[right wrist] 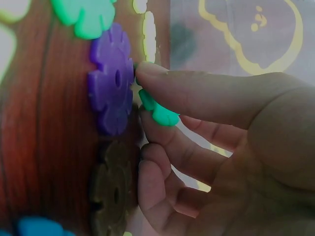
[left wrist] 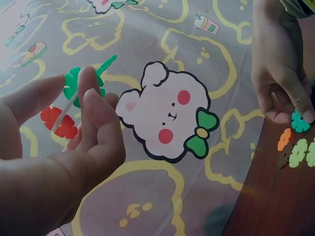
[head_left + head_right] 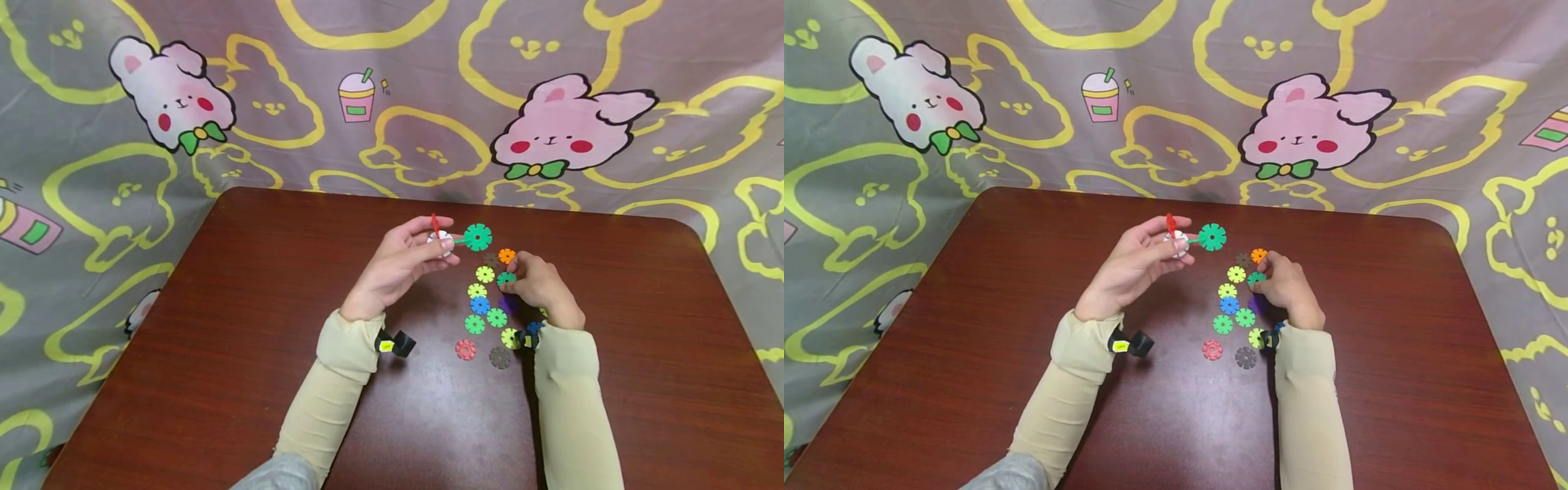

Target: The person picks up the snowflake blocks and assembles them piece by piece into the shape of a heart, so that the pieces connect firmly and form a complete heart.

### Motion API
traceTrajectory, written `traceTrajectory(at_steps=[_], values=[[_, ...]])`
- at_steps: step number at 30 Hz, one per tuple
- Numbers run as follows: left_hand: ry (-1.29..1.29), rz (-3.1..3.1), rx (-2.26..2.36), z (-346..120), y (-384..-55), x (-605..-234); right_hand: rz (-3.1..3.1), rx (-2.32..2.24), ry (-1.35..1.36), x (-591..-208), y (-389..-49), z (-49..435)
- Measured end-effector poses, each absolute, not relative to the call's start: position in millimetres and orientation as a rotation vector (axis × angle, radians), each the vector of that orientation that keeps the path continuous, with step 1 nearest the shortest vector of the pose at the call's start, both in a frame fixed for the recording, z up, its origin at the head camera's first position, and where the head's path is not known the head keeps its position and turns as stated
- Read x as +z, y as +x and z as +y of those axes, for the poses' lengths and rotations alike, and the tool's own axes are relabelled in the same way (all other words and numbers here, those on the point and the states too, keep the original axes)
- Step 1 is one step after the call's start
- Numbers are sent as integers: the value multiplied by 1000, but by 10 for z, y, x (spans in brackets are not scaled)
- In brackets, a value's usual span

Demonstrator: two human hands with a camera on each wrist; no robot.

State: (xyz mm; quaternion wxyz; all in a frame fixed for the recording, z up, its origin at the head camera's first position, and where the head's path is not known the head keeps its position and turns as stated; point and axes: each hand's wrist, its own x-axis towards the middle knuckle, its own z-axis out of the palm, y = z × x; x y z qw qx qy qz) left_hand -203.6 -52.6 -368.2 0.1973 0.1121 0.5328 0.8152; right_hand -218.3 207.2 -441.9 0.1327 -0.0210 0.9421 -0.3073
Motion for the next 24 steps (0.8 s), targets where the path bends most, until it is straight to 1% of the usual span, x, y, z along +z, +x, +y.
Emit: traceTrajectory(at_steps=[10, 15, 19, 24], values=[[299, 1483, 2306, -540, -2039, -3671, 2748, -924, -113, -4412, -2164, 2105], [290, 1474, 2311, -549, -2037, -3667, 2739, -999, -138, -4337, -2145, 2130], [301, 1484, 2314, -568, -2039, -3663, 2809, -1185, -177, -4202, -2112, 2111], [325, 1478, 2340, -597, -2054, -3660, 2910, -1544, -256, -3954, -2012, 1989]])
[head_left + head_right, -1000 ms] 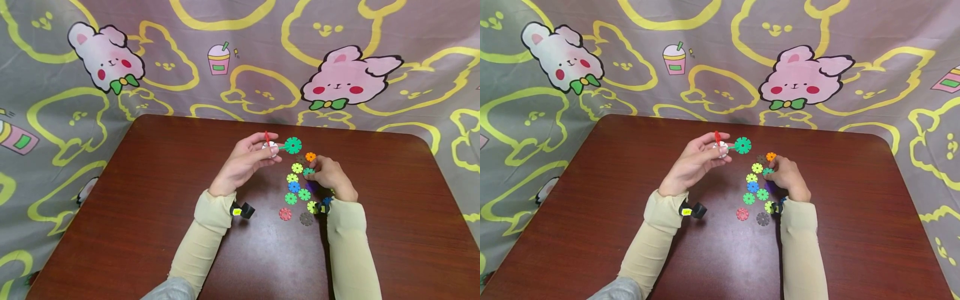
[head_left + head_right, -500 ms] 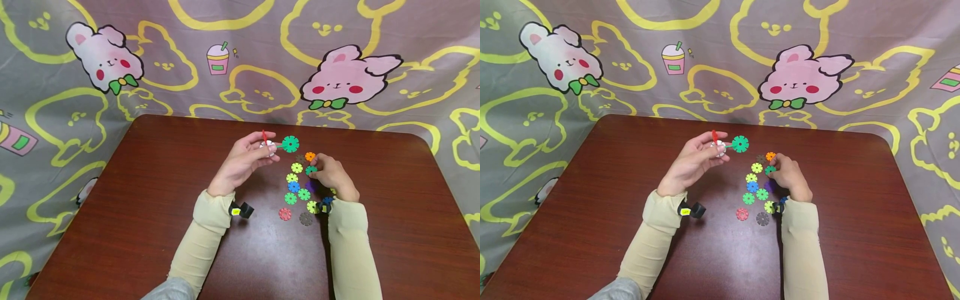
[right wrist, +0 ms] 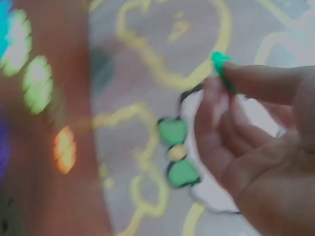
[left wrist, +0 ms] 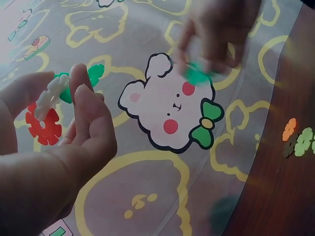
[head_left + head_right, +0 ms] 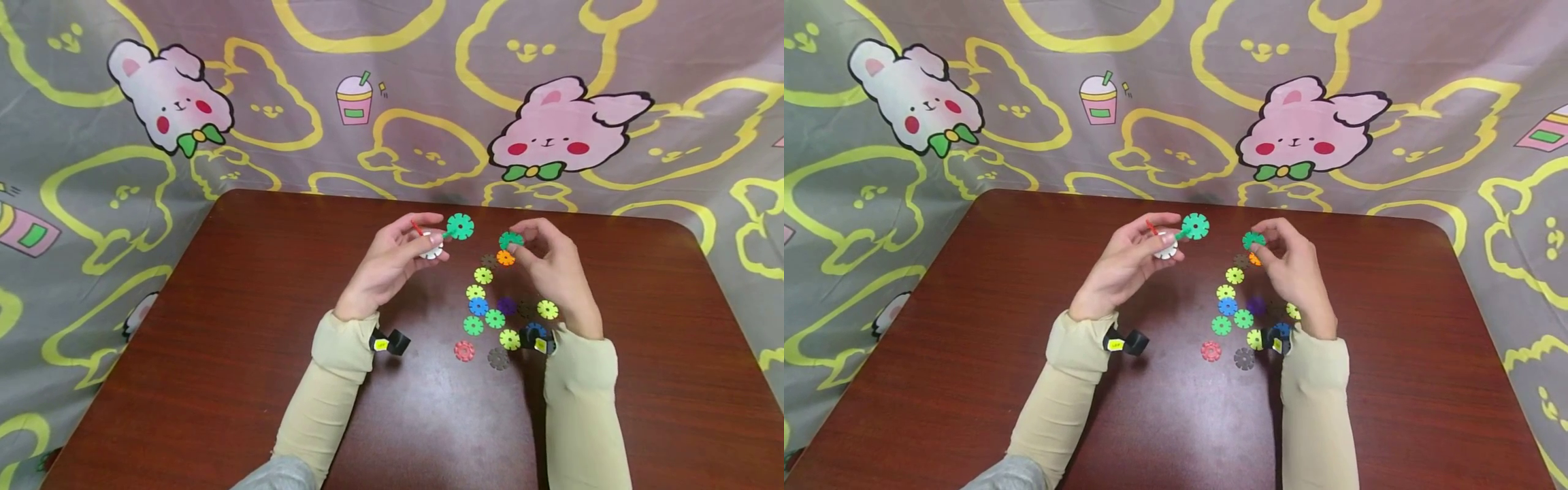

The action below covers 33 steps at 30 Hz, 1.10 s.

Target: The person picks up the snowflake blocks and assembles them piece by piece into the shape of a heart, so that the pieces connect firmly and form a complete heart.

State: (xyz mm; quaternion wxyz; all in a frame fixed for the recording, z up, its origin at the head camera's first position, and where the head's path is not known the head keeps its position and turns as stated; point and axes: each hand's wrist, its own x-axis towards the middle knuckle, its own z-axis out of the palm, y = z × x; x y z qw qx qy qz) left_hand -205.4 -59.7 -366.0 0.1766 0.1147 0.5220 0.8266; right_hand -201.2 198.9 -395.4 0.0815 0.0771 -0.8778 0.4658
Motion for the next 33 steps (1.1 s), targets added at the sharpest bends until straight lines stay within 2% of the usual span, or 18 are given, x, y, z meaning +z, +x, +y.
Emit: traceTrajectory(at_steps=[10, 22, 33], values=[[393, 1462, 2352, -616, -2055, -3660, -2186, 1520, 510, -3633, -1788, 1652], [504, 1468, 2330, -608, -2024, -3644, -2120, 1541, 594, -3624, -1754, 1519], [579, 1617, 2259, -600, -2008, -3609, -2041, 1366, 683, -3632, -1796, 1443]])
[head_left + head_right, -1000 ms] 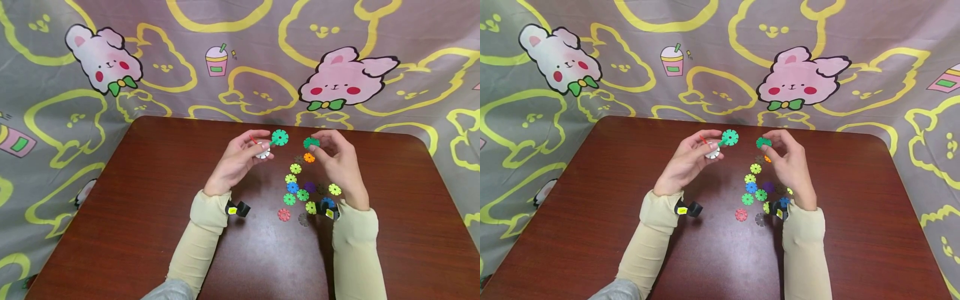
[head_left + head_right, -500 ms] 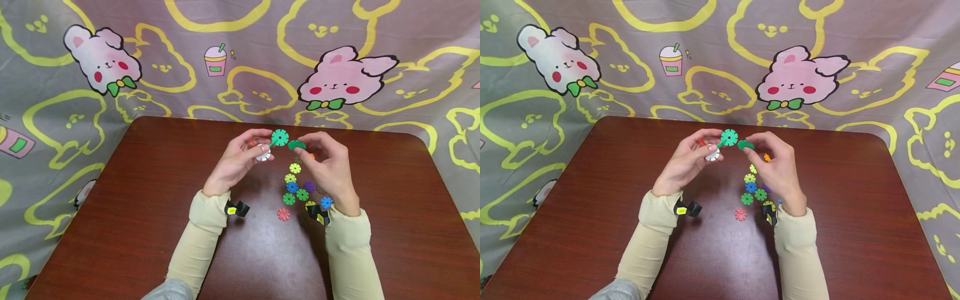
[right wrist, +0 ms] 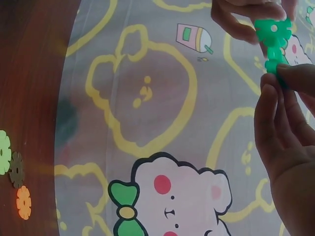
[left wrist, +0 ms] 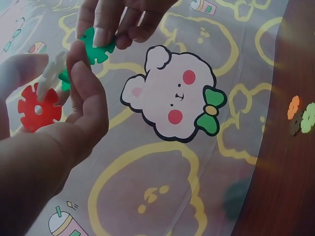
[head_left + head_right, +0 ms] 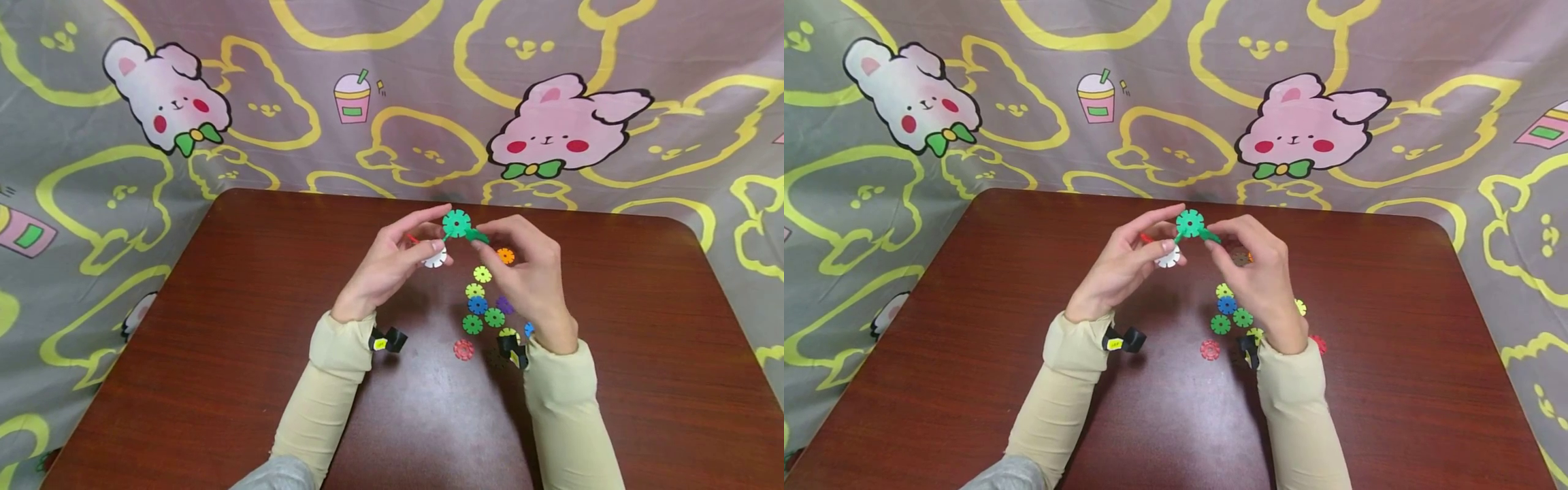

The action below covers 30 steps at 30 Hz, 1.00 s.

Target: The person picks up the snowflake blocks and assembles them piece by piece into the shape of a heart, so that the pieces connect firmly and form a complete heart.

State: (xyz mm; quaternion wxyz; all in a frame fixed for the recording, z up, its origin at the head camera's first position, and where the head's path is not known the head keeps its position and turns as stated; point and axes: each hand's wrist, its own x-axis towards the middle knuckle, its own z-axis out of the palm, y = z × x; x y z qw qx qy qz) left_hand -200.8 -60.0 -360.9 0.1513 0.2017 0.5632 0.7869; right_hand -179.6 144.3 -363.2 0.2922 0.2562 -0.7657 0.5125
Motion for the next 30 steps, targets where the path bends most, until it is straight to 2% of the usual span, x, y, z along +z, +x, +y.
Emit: traceTrajectory(at_steps=[16, 30], values=[[684, 1842, 2192, -662, -2015, -3644, -1972, 1227, 616, -3688, -1793, 1335], [680, 1769, 2228, -671, -2011, -3614, -1831, 1109, 579, -3721, -1803, 1194]])
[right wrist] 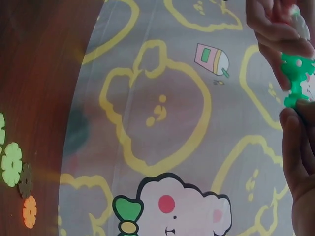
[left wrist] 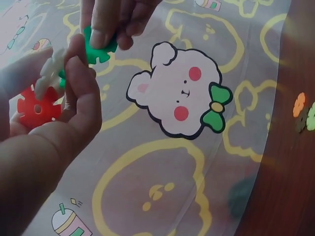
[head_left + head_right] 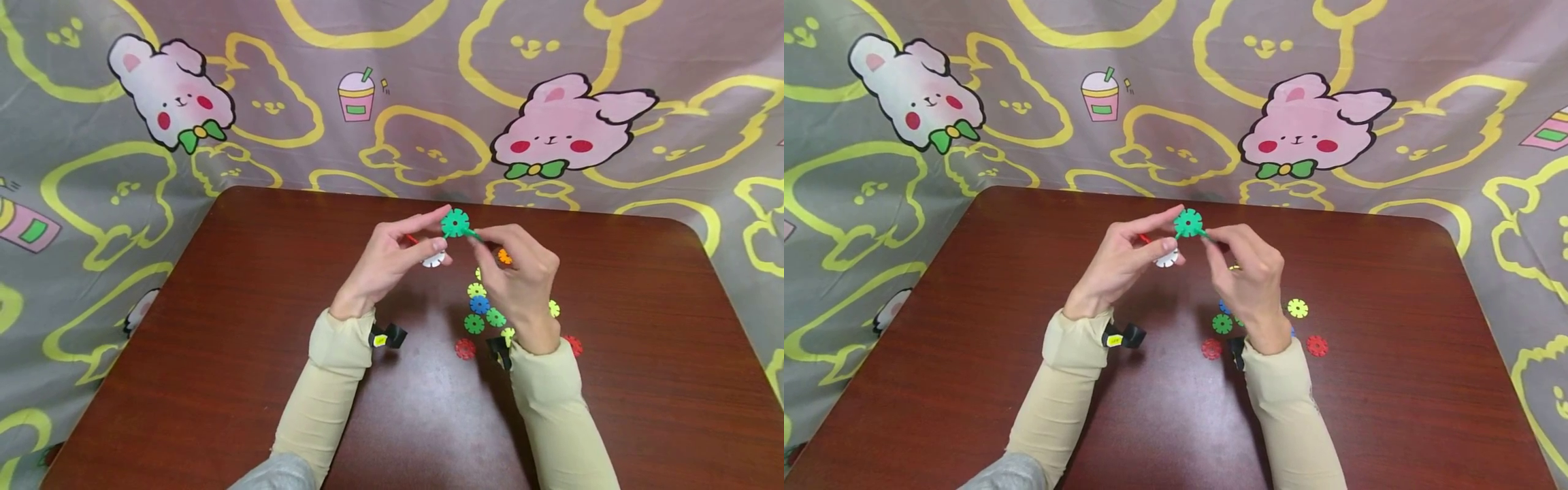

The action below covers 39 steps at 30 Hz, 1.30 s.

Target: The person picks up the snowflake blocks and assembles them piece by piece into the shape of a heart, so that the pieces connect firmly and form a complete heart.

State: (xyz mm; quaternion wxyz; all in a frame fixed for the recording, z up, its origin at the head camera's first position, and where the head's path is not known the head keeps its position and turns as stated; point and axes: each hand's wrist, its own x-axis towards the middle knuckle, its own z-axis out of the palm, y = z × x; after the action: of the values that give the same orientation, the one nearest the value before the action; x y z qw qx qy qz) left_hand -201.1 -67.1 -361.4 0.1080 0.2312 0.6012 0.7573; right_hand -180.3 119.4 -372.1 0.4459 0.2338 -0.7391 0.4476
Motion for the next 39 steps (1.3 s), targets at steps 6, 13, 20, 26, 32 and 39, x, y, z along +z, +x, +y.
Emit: traceTrajectory(at_steps=[6, 13, 20, 26, 32, 39], values=[[660, 1687, 2245, -670, -2012, -3606, -1783, 1147, 577, -3740, -1818, 1168], [684, 1662, 2240, -669, -2011, -3587, -1778, 1167, 607, -3737, -1820, 1187], [670, 1721, 2252, -649, -2029, -3616, -1891, 1185, 633, -3765, -1835, 1222], [650, 1732, 2250, -656, -2032, -3621, -1952, 1193, 646, -3773, -1844, 1248], [600, 1783, 2245, -674, -2045, -3628, -2015, 1263, 656, -3764, -1873, 1358], [546, 1790, 2258, -696, -2048, -3630, -1991, 1560, 353, -3911, -2023, 1640]])
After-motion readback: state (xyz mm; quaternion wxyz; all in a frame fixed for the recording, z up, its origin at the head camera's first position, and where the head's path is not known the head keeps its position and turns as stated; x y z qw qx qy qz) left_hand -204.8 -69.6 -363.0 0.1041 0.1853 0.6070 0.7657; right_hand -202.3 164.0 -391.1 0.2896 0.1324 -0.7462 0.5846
